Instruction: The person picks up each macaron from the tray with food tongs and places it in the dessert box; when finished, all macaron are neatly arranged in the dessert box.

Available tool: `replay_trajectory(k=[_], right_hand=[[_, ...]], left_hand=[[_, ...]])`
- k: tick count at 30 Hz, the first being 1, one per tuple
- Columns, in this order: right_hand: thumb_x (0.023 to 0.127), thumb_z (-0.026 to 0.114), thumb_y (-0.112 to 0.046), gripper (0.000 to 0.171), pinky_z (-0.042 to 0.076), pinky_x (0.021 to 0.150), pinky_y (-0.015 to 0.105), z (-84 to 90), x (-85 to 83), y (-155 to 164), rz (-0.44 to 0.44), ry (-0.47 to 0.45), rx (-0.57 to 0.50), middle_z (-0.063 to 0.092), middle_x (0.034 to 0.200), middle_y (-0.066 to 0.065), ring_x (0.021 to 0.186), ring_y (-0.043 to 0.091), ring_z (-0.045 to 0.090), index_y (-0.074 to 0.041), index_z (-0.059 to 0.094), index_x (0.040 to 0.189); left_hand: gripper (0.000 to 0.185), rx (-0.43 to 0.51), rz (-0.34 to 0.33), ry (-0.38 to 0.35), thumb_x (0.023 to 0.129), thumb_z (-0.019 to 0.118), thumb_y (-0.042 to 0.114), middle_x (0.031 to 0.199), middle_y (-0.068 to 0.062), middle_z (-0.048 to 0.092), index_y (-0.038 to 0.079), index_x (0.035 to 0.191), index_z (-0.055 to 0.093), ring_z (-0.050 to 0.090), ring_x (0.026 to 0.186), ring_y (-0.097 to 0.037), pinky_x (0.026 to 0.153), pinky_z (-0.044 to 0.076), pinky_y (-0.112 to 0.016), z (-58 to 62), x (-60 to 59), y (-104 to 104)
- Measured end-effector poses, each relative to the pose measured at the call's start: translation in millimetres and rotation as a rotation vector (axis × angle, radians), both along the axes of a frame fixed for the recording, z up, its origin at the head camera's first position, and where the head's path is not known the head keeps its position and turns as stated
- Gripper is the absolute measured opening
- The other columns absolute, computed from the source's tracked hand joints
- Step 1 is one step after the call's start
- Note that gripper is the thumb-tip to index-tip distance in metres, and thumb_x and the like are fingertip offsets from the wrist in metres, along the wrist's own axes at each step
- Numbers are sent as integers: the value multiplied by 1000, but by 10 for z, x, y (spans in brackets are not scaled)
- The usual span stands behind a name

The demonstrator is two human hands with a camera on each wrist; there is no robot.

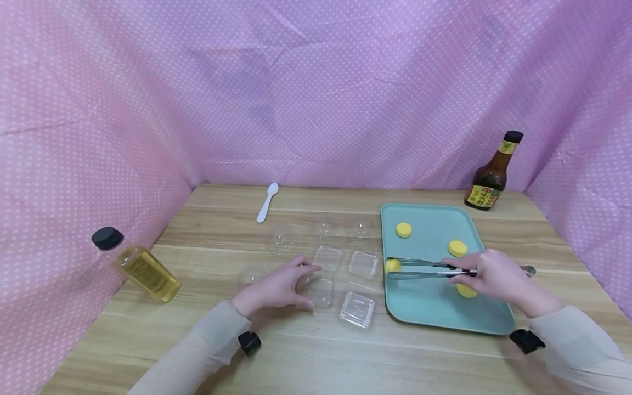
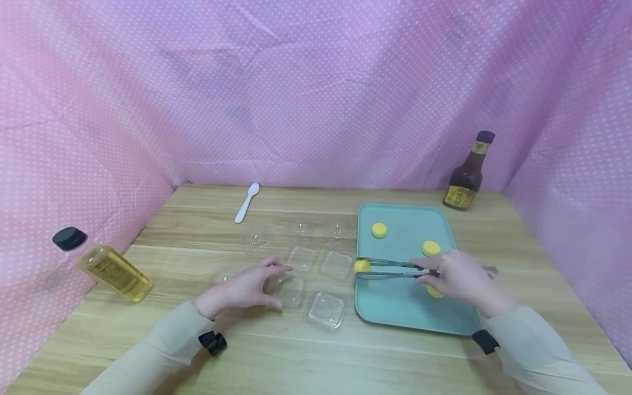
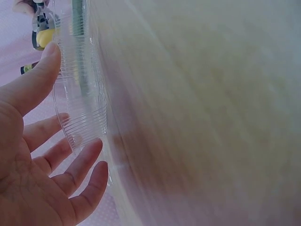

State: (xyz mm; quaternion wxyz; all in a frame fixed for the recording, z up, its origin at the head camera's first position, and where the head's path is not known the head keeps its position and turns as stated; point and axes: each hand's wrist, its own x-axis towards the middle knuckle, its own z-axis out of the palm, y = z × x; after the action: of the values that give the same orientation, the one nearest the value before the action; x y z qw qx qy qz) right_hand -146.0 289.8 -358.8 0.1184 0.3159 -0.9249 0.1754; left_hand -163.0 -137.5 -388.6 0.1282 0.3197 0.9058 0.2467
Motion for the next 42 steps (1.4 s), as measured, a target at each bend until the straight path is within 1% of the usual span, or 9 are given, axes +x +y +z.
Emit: replay_trajectory(k=[8, 15, 17, 22, 28, 32, 36, 38, 42], right_hand=[[65, 84, -11, 36, 30, 41, 9, 27, -16, -89, 35, 67, -21, 73, 80, 3, 49, -13, 35, -7, 75, 100], [64, 84, -10, 36, 27, 40, 8, 28, -33, -198, 46, 79, -36, 68, 68, -11, 49, -12, 31, -8, 75, 99], [64, 85, -11, 36, 28, 41, 9, 27, -39, -239, 48, 84, -41, 69, 69, -10, 50, -11, 32, -9, 75, 98], [65, 84, -10, 35, 30, 41, 12, 33, -54, -347, 56, 58, -55, 71, 74, -7, 52, -9, 35, -10, 75, 99], [65, 84, -9, 35, 27, 40, 8, 39, -90, -463, 93, 62, -72, 73, 79, -2, 50, -12, 34, -10, 75, 99], [65, 84, -10, 35, 29, 41, 7, 46, -105, -561, 110, 58, -83, 74, 83, 0, 54, -13, 41, -9, 75, 99], [67, 83, -9, 34, 34, 42, 10, 63, -105, -683, 125, 29, -92, 74, 86, 3, 59, -9, 50, -7, 75, 100], [69, 82, -9, 33, 34, 42, 12, 77, -104, -744, 132, 12, -91, 74, 87, 5, 59, -8, 50, -7, 75, 101], [70, 82, -10, 32, 33, 41, 13, 82, -108, -851, 137, -3, -76, 74, 89, 5, 55, -9, 45, -6, 75, 102]], left_hand=[[76, 4, -1, 3, 71, 82, 32, 122, -5, 47, 8, 136, 50, 51, 106, -17, 95, 46, -39, -4, -7, 1], [76, 7, -1, -1, 71, 82, 32, 123, -5, 47, 7, 136, 50, 51, 107, -17, 95, 46, -39, -15, -11, -6], [76, 5, 0, -2, 71, 82, 32, 123, -5, 47, 8, 136, 50, 51, 106, -17, 95, 46, -39, -19, -13, -7], [76, 22, -7, 7, 70, 83, 30, 121, -6, 48, 6, 135, 50, 52, 107, -18, 96, 45, -39, -20, -18, -7], [77, 31, -6, -4, 70, 83, 30, 120, -6, 48, 7, 135, 50, 52, 106, -18, 96, 46, -38, -17, -25, -6], [77, 30, -1, -16, 70, 83, 30, 120, -6, 48, 8, 135, 49, 52, 106, -17, 96, 46, -38, -14, -28, -4], [77, 31, -1, -24, 70, 83, 30, 121, -7, 48, 8, 135, 49, 51, 107, -18, 95, 46, -39, -5, -26, -3], [77, 31, 2, -30, 70, 83, 30, 121, -7, 48, 8, 135, 49, 51, 106, -17, 94, 46, -38, -1, -25, -2], [77, 28, 3, -37, 70, 83, 30, 120, -7, 48, 7, 136, 48, 50, 102, -17, 92, 46, -37, 7, -26, 3]])
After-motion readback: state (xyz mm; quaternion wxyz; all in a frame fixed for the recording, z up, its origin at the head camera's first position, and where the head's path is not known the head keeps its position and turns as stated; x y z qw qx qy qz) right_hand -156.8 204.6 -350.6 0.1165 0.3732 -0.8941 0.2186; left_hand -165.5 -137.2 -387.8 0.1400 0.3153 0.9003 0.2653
